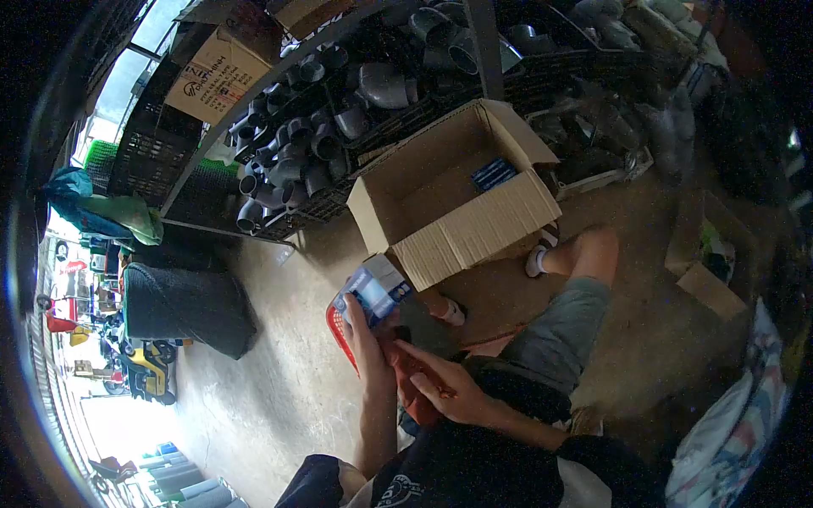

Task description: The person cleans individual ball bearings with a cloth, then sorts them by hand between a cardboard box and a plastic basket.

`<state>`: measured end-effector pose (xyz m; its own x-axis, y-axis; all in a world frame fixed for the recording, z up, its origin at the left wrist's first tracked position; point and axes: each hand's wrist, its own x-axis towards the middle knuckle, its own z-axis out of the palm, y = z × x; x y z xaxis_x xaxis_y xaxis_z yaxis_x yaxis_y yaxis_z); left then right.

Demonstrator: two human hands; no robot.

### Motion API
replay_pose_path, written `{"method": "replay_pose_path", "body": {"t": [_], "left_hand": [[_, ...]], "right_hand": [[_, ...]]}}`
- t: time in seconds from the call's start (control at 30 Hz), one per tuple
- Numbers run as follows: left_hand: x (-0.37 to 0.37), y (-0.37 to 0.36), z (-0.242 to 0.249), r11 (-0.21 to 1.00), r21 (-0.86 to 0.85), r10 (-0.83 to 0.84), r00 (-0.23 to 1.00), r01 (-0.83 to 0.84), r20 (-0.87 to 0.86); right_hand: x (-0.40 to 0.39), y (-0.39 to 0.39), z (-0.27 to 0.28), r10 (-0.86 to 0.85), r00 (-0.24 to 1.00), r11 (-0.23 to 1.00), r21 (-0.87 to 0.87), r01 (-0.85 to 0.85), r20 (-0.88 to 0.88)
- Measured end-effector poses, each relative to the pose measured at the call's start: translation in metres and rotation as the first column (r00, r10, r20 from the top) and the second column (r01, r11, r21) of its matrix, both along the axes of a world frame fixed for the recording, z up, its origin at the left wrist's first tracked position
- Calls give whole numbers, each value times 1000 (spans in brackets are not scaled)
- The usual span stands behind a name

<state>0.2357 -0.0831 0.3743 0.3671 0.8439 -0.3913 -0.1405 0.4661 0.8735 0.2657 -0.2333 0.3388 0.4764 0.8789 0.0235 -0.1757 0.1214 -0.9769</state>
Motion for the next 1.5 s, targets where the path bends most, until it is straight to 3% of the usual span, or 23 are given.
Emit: {"method": "replay_pose_path", "body": {"t": [0.03,0.1,0.2,0.23,0.33,0.43,0.5,0.57,0.6,0.7,0.8,0.83,0.9,1.0,1.1,1.13,1.23,1.33,1.4,1.43,1.5], "left_hand": [[4,-3,4,1000,23,12,997,-13,76],[1,-3,1,1000,7,-14,983,13,184],[-14,-7,-15,981,-64,-159,944,185,290],[-16,-16,-13,961,6,-273,942,277,195],[-15,-36,-5,844,197,-497,866,499,-61],[-23,-24,-12,822,67,-564,825,565,-31],[-18,-24,-6,911,-45,-400,904,410,149],[-15,-20,-2,937,-147,-256,908,318,331],[-16,-18,-8,935,-139,-259,896,326,360],[-14,-27,-12,943,-193,-219,943,270,250],[-8,-25,-15,962,-243,-58,963,125,265],[-7,-22,-16,961,-264,-6,960,83,281],[-13,-20,-20,967,-223,-56,957,123,283],[-17,-40,-9,985,-130,-90,981,113,169],[-16,-46,-10,990,-139,7,997,5,83],[-15,-38,-15,1000,15,-3,1000,2,28],[-7,-11,-5,929,371,42,993,1,-107],[-11,18,-5,918,396,19,998,6,-59],[-21,28,-17,913,407,26,999,-9,-38],[-28,32,-24,902,430,24,989,42,-147],[-48,36,-35,887,441,34,930,141,-365]], "right_hand": [[-5,0,-5,17,989,1000,-6,-18,-145],[-1,-4,-15,-164,843,984,-140,106,-513],[14,4,-15,-299,658,940,-94,329,-691],[22,7,-13,-316,629,908,-34,417,-710],[53,14,1,-386,842,895,68,441,-377],[60,7,5,-324,902,928,89,361,-286],[58,6,10,-362,927,924,97,371,-97],[54,7,12,-357,933,929,116,351,41],[50,11,13,-333,939,938,128,322,82],[29,27,4,-347,914,933,180,313,211],[14,30,0,-300,892,953,136,270,338],[11,29,-1,-270,917,961,145,236,293],[6,30,1,-197,960,973,162,166,197],[33,36,2,-221,975,960,178,214,20],[21,40,7,-256,965,959,110,260,-55],[9,41,5,-279,958,954,96,284,-63],[-9,25,0,-72,961,997,-36,65,-266],[-10,11,-18,-35,884,991,-132,-30,-466],[-9,0,-40,-181,778,966,-257,27,-602],[-5,-4,-47,-259,712,945,-324,47,-652],[9,-11,-46,-310,748,923,-376,88,-587]]}}
